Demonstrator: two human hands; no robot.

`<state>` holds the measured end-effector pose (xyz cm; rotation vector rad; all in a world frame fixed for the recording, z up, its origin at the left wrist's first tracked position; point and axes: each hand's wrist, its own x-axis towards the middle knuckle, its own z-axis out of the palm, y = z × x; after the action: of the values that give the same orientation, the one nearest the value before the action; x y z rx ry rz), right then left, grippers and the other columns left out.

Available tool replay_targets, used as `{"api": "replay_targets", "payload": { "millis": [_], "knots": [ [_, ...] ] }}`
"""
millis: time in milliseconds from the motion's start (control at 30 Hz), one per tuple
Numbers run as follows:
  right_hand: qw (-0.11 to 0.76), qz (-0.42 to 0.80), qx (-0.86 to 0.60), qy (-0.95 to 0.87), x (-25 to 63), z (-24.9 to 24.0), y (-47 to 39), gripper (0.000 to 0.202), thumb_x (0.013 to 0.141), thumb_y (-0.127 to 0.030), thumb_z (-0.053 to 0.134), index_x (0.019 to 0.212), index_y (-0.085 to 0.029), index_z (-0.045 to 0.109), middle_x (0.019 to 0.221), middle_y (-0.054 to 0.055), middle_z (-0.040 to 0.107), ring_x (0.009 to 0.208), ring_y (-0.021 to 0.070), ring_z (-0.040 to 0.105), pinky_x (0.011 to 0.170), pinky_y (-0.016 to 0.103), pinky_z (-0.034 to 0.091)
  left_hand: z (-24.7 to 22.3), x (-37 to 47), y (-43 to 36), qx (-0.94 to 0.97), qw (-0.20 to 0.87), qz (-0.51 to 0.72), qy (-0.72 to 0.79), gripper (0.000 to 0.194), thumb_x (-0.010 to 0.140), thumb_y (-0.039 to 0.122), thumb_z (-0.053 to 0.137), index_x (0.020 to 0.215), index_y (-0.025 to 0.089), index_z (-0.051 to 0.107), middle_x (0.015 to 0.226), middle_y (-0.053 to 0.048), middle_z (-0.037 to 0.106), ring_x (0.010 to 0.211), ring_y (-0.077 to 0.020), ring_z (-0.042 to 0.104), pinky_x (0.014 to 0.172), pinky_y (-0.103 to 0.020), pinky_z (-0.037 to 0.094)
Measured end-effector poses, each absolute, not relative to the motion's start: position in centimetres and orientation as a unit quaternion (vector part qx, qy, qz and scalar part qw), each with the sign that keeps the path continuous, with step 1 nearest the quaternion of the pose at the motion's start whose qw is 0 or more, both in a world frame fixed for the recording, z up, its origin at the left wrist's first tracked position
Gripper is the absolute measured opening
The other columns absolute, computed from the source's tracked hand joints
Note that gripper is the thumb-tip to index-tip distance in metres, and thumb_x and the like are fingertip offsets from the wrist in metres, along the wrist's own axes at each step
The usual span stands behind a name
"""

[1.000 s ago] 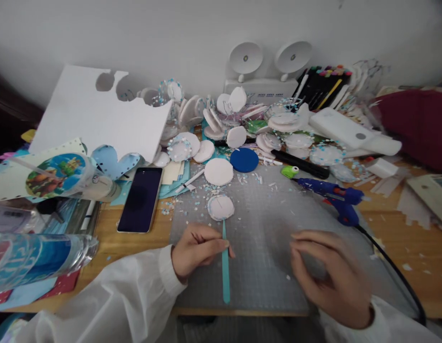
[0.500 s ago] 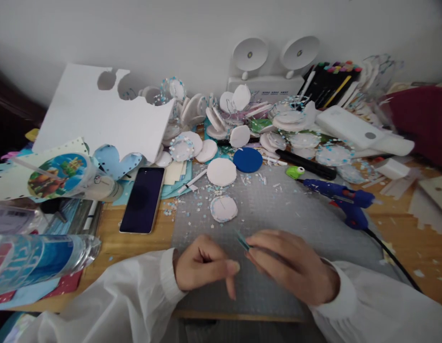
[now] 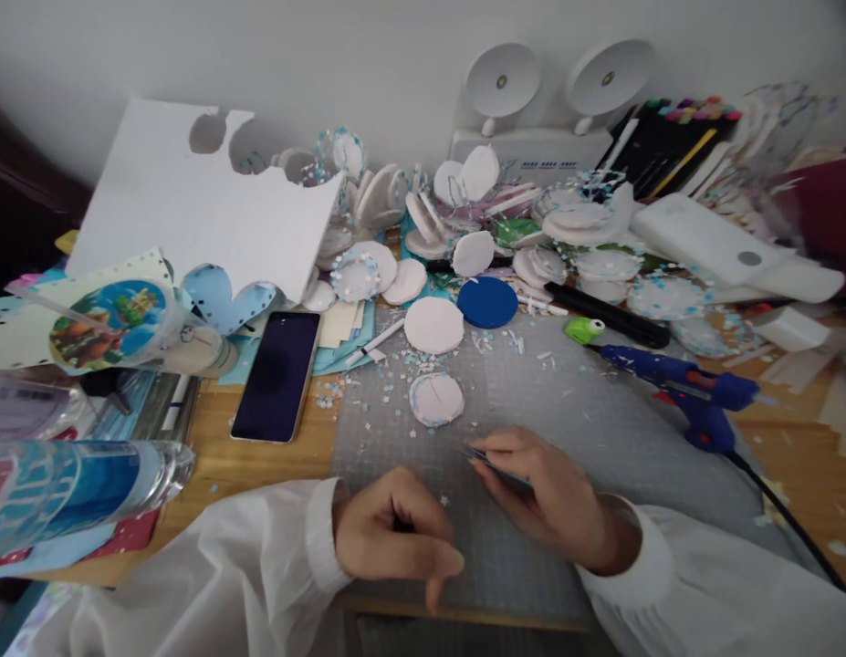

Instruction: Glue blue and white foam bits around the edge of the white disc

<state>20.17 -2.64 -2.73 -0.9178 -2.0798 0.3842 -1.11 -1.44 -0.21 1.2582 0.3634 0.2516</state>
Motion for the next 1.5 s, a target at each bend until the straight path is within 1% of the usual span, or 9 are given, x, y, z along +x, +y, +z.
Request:
{"api": "replay_targets", "payload": {
  "millis": [267,367,533,633,733,933,1167,1367,1500],
  "knots": [
    [0.408,0.162,-0.39,-0.81,20.0,-3.2,-2.8,0.015,0.087,-0.014,0.055,0.098,-0.021,0.05,0.088,0.004,0.068,0.078,0.015,0.067,0.068,0.028,0.056,-0.2,-0.9,-1.4,0.591,0.78,0.116,0.17,0.058,0.087,0.053,0.048,0.047,0.012,0.058,0.041,-0.003,0.046,0.036,-0.0068,0.033,0.041,-0.024,0.027],
    [0.427,0.169,-0.384,-0.801,19.9,-3.0,-2.7,0.014,0.086,-0.013,0.055,0.096,-0.022,0.05,0.086,0.004,0.068,0.077,0.0151,0.067,0.066,0.028,0.055,-0.2,-0.9,-1.2,0.596,0.777,0.112,0.167,0.059,0.087,0.054,0.047,0.046,0.013,0.058,0.04,-0.003,0.046,0.036,-0.0075,0.035,0.041,-0.024,0.028],
    [0.454,0.195,-0.382,-0.781,19.9,-2.5,-2.7,0.016,0.085,-0.011,0.055,0.097,-0.022,0.049,0.086,0.005,0.069,0.076,0.0151,0.067,0.064,0.027,0.055,-0.1,-0.8,-1.2,0.595,0.776,0.111,0.178,0.058,0.086,0.054,0.048,0.045,0.013,0.057,0.039,-0.003,0.045,0.036,-0.0073,0.032,0.042,-0.025,0.027],
    [0.44,0.175,-0.385,-0.792,19.9,-2.6,-2.6,0.014,0.086,-0.013,0.055,0.096,-0.022,0.05,0.085,0.005,0.069,0.076,0.0155,0.068,0.064,0.028,0.055,-0.2,-0.8,-1.3,0.592,0.777,0.119,0.178,0.058,0.087,0.053,0.048,0.045,0.013,0.057,0.04,-0.003,0.047,0.035,-0.0074,0.034,0.041,-0.025,0.027],
    [0.426,0.149,-0.393,-0.801,19.9,-2.7,-2.4,0.01,0.087,-0.015,0.055,0.096,-0.021,0.051,0.085,0.005,0.069,0.077,0.0159,0.068,0.066,0.028,0.056,-0.2,-0.8,-1.3,0.59,0.778,0.119,0.18,0.058,0.087,0.052,0.049,0.045,0.013,0.057,0.04,-0.003,0.046,0.035,-0.0074,0.034,0.041,-0.025,0.026],
    [0.421,0.153,-0.389,-0.805,19.9,-2.6,-2.3,0.008,0.089,-0.016,0.053,0.095,-0.02,0.052,0.086,0.005,0.069,0.079,0.0152,0.068,0.068,0.029,0.056,-0.2,-0.9,-1.2,0.594,0.778,0.109,0.173,0.057,0.087,0.052,0.048,0.046,0.013,0.057,0.043,-0.004,0.05,0.037,-0.0081,0.037,0.043,-0.025,0.029],
    [0.412,0.161,-0.376,-0.814,19.7,-3.0,-2.5,0.008,0.088,-0.014,0.053,0.094,-0.019,0.052,0.084,0.005,0.068,0.074,0.0152,0.067,0.064,0.028,0.054,-0.4,-0.8,-1.3,0.588,0.781,0.11,0.182,0.057,0.086,0.052,0.049,0.046,0.013,0.057,0.04,-0.002,0.045,0.036,-0.0073,0.033,0.041,-0.025,0.025],
    [0.461,0.165,-0.395,-0.778,19.6,-2.4,-2.6,0.014,0.085,-0.011,0.055,0.092,-0.021,0.052,0.081,0.003,0.068,0.072,0.0151,0.067,0.062,0.026,0.053,-0.4,-0.9,-1.3,0.601,0.769,0.104,0.193,0.057,0.086,0.054,0.048,0.047,0.013,0.057,0.041,-0.003,0.048,0.037,-0.0073,0.035,0.042,-0.025,0.027],
    [0.521,0.222,-0.425,-0.707,19.9,-1.9,-2.7,0.019,0.08,-0.007,0.059,0.089,-0.021,0.051,0.08,0.002,0.065,0.07,0.0137,0.066,0.059,0.025,0.053,-0.3,-0.9,-1.2,0.603,0.768,0.101,0.191,0.058,0.086,0.056,0.047,0.046,0.014,0.056,0.039,-0.003,0.046,0.036,-0.0074,0.035,0.041,-0.025,0.027]
  ]
}}
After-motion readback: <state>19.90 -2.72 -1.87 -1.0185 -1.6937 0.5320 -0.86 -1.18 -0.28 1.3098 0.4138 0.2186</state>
